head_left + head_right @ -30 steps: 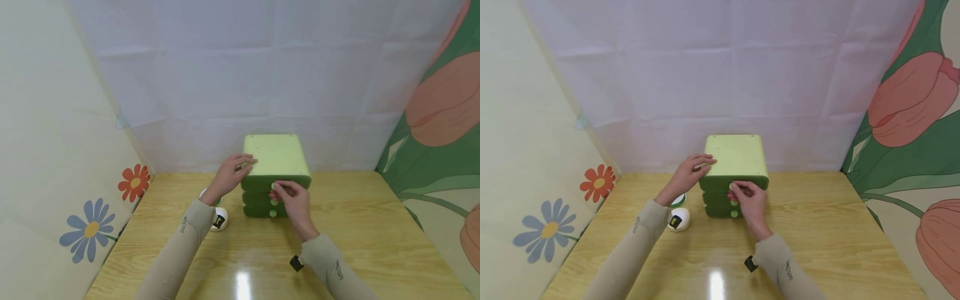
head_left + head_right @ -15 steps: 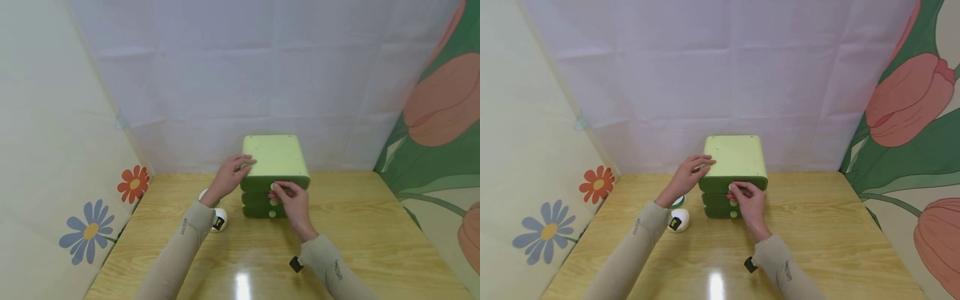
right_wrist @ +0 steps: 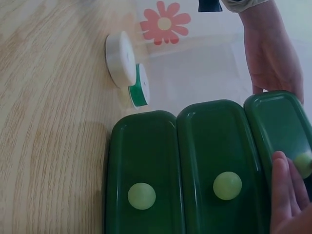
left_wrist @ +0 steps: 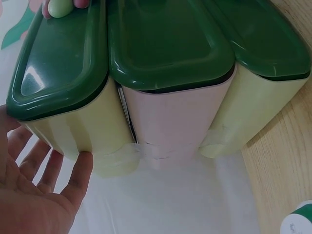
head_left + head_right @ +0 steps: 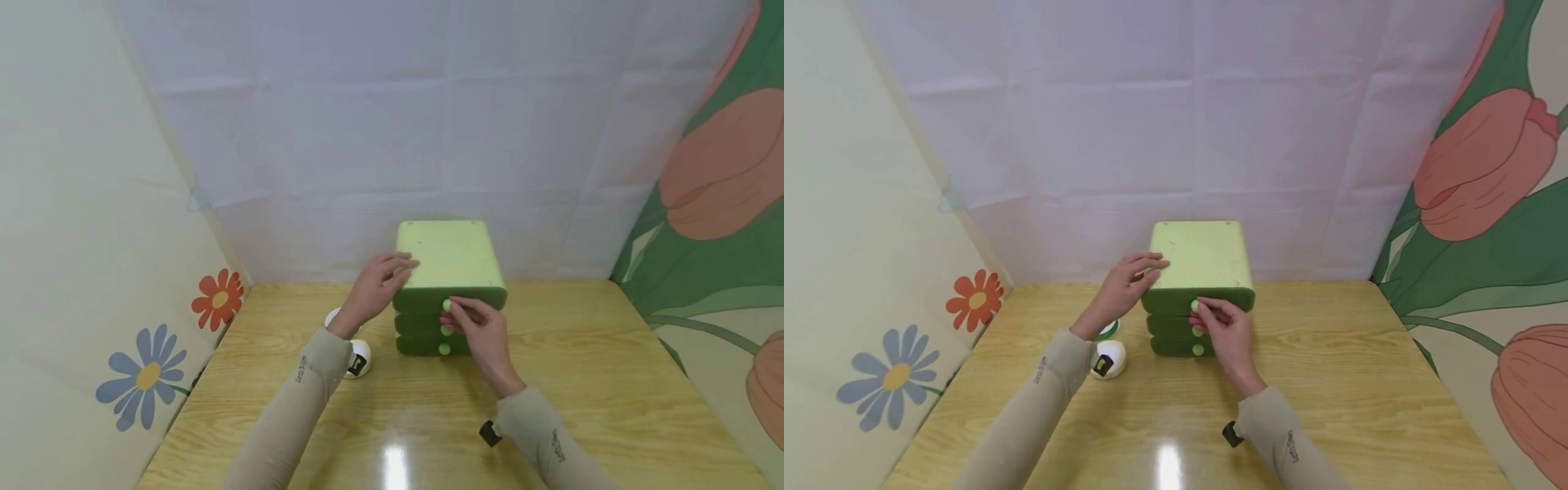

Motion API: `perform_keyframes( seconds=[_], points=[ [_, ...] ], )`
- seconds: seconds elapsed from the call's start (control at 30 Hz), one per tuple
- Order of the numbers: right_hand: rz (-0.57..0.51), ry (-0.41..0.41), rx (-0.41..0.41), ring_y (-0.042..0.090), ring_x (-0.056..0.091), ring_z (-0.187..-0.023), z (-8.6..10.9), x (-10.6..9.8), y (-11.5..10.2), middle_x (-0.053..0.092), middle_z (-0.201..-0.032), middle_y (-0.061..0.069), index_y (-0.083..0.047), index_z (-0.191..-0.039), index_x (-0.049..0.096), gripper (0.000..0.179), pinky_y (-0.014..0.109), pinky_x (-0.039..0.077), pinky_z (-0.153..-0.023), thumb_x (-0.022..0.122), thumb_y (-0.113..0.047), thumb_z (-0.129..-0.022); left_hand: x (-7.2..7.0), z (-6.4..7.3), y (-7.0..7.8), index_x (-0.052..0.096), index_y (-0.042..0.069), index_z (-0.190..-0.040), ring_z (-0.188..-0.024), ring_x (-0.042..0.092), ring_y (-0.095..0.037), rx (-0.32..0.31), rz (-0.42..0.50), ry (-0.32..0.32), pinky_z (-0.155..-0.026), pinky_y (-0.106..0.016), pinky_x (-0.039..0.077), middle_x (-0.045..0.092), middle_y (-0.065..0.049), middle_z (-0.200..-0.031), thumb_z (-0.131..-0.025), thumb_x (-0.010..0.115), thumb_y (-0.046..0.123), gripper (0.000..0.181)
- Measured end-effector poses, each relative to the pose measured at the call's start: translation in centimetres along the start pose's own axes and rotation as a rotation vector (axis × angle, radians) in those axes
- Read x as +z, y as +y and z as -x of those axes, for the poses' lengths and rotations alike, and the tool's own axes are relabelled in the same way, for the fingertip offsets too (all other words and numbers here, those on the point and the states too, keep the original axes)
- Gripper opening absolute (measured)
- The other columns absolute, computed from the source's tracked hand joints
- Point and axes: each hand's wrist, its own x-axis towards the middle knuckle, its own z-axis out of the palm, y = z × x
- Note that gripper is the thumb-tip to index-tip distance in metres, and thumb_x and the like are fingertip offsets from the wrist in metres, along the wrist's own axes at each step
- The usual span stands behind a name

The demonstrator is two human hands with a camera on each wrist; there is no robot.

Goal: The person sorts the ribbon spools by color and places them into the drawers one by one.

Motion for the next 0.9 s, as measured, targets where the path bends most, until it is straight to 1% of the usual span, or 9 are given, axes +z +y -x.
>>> perform_keyframes(
  seconds=[0.17,0.33,0.67,0.77,0.9],
  points=[
    [0.02,-0.025,-0.009,0.02,0.079,-0.085,0.08,-0.27,0.06,0.073,-0.109,0.032,0.01,-0.12,0.07,0.025,0.036,0.065,-0.079,0.069,-0.004,-0.099,0.13,0.07,-0.05,0.07,0.015,-0.134,-0.141,0.05,-0.028,0.008,-0.009,0.009,-0.11,-0.048,0.051,0.058,-0.005,-0.15,-0.108,0.057,0.027,0.032],
    [0.029,-0.029,-0.007,0.019,0.079,-0.084,0.0,-0.34,0.16,0.073,-0.109,0.031,0.01,-0.12,0.07,0.025,0.036,0.065,-0.079,0.069,-0.003,-0.098,0.26,0.09,-0.23,0.07,0.015,-0.134,-0.141,0.05,-0.028,0.013,-0.015,0.014,-0.11,-0.047,0.051,0.058,-0.005,-0.15,-0.108,0.057,0.027,0.031],
    [0.03,-0.034,-0.014,0.018,0.078,-0.084,0.02,-0.25,-0.06,0.073,-0.109,0.032,0.011,-0.12,0.069,0.025,0.036,0.065,-0.079,0.069,-0.001,-0.098,0.23,0.1,-0.02,0.07,0.015,-0.135,-0.141,0.049,-0.027,-0.008,-0.004,0.009,-0.111,-0.046,0.05,0.056,-0.004,-0.151,-0.108,0.057,0.028,0.032],
    [0.055,-0.048,-0.01,0.017,0.078,-0.086,0.01,-0.38,-0.18,0.073,-0.111,0.032,0.01,-0.121,0.069,0.026,0.035,0.065,-0.08,0.069,-0.002,-0.098,0.2,0.07,0.0,0.07,0.015,-0.135,-0.141,0.049,-0.027,-0.004,-0.005,0.011,-0.111,-0.047,0.05,0.057,-0.004,-0.151,-0.108,0.057,0.028,0.032],
    [0.136,-0.075,-0.012,0.015,0.077,-0.088,0.12,-0.71,-0.27,0.073,-0.113,0.028,0.004,-0.125,0.07,0.027,0.033,0.064,-0.082,0.068,-0.006,-0.1,0.17,0.04,-0.02,0.07,0.014,-0.135,-0.141,0.049,-0.029,0.003,-0.004,0.012,-0.111,-0.048,0.051,0.056,-0.005,-0.151,-0.108,0.057,0.028,0.033]
  ],
)
